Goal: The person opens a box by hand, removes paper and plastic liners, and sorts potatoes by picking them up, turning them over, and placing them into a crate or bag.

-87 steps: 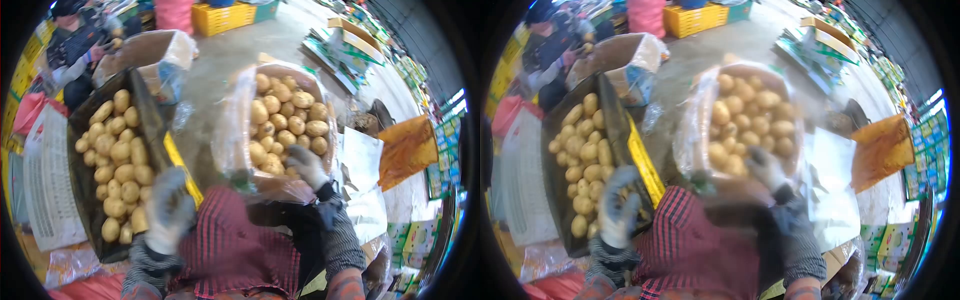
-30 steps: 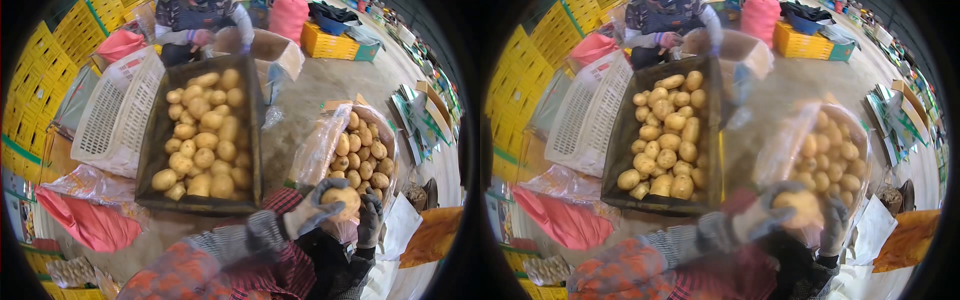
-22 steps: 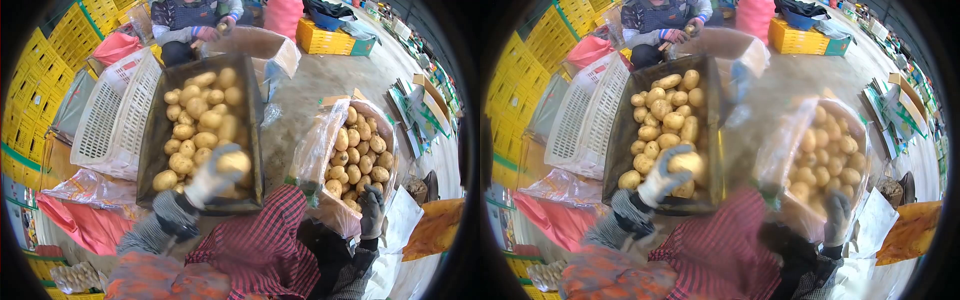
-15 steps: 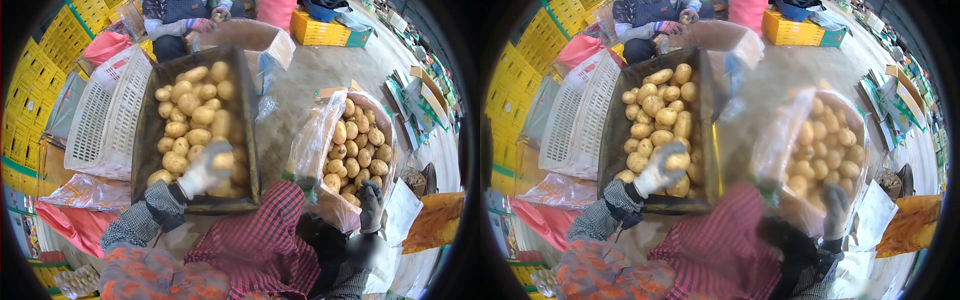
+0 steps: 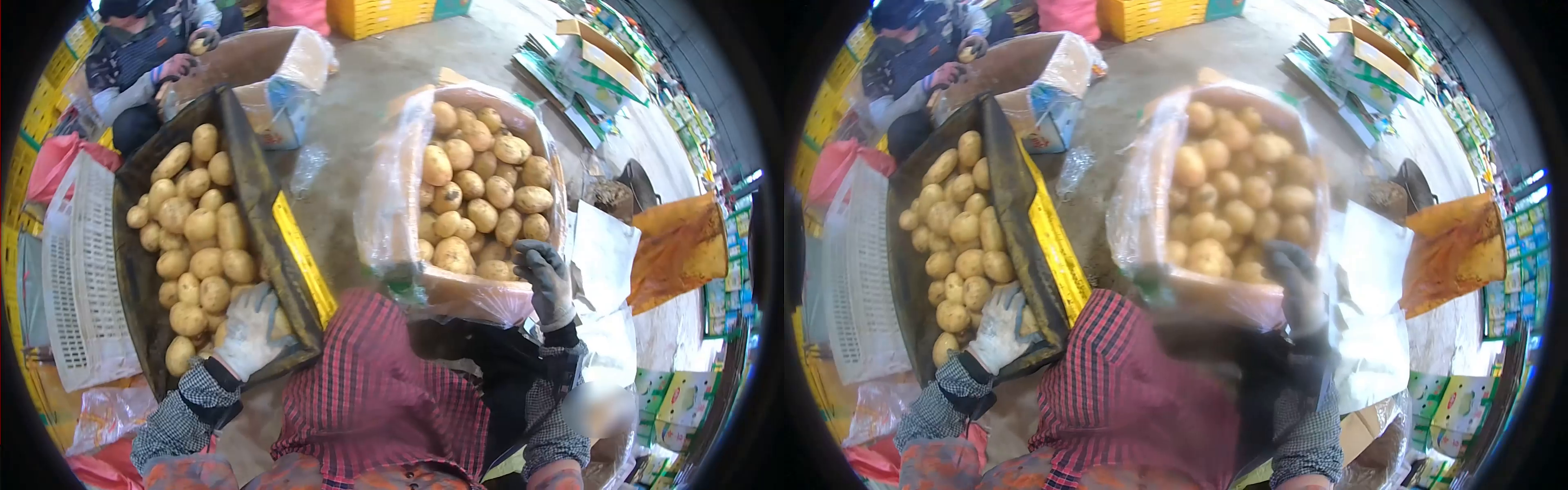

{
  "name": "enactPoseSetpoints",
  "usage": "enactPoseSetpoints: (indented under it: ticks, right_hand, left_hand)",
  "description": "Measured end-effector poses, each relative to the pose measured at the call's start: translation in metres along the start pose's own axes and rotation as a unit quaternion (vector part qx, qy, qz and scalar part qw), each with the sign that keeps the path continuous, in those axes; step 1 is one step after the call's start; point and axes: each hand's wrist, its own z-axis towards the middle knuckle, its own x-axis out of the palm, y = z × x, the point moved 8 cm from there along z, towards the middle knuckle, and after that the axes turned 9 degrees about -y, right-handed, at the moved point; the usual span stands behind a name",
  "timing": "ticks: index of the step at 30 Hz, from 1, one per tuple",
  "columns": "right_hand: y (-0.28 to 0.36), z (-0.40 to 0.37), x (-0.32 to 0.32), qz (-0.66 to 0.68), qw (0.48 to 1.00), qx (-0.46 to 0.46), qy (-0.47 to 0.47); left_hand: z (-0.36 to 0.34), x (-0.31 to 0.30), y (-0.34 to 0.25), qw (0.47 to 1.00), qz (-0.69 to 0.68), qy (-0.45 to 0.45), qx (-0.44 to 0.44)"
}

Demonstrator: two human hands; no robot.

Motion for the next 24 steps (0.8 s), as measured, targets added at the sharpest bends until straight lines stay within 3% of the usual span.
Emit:
enactPoseSetpoints:
  ticks: [3, 4, 6, 7, 10, 12, 13, 16, 17, 19, 20, 21, 23, 24]
  right_hand:
    - [-0.018, 0.025, -0.005, -0.081, 0.996, 0.016, 0.037]
    - [-0.025, 0.037, -0.007, -0.147, 0.988, 0.027, 0.039]
    - [-0.026, 0.064, -0.003, -0.246, 0.969, 0.001, 0.022]
    - [-0.025, 0.078, 0.002, -0.295, 0.955, -0.011, 0.015]
    - [-0.006, 0.125, 0.020, -0.535, 0.835, -0.110, -0.064]
    - [-0.041, 0.173, 0.021, -0.593, 0.776, -0.205, -0.068]
    - [-0.043, 0.185, 0.030, -0.673, 0.731, -0.095, -0.058]
    - [-0.024, 0.188, 0.053, -0.736, 0.676, -0.048, 0.001]
    - [-0.013, 0.185, 0.052, -0.717, 0.695, -0.025, 0.035]
    - [-0.048, 0.195, 0.018, -0.497, 0.860, 0.022, 0.116]
    - [-0.036, 0.178, 0.022, -0.389, 0.909, -0.061, 0.139]
    - [-0.025, 0.158, 0.023, -0.277, 0.934, -0.137, 0.179]
    - [0.008, 0.095, 0.028, -0.263, 0.923, -0.215, 0.182]
    - [0.020, 0.067, 0.031, -0.251, 0.931, -0.203, 0.170]
  left_hand:
    - [-0.004, 0.012, 0.008, 0.998, -0.049, -0.004, -0.037]
    - [-0.006, 0.008, 0.007, 0.985, -0.167, 0.002, -0.045]
    - [-0.012, 0.008, 0.012, 0.990, -0.138, 0.017, 0.004]
    - [-0.016, 0.022, 0.023, 0.986, -0.152, 0.062, -0.041]
    - [-0.013, 0.029, 0.015, 0.996, -0.054, 0.057, -0.038]
    - [-0.020, 0.038, 0.021, 0.993, -0.078, 0.075, -0.054]
    - [-0.020, 0.038, 0.022, 0.992, -0.083, 0.079, -0.062]
    - [-0.009, 0.026, 0.017, 0.991, -0.091, 0.069, -0.076]
    - [-0.008, 0.022, 0.014, 0.990, -0.095, 0.064, -0.080]
    - [-0.009, 0.007, 0.027, 0.953, -0.230, -0.078, -0.183]
    - [-0.012, 0.002, 0.034, 0.915, -0.298, -0.145, -0.230]
    - [-0.009, -0.012, 0.028, 0.888, -0.343, -0.202, -0.232]
    - [0.005, -0.046, 0.005, 0.816, -0.430, -0.309, -0.233]
    - [0.021, -0.047, -0.018, 0.816, -0.473, -0.283, -0.177]
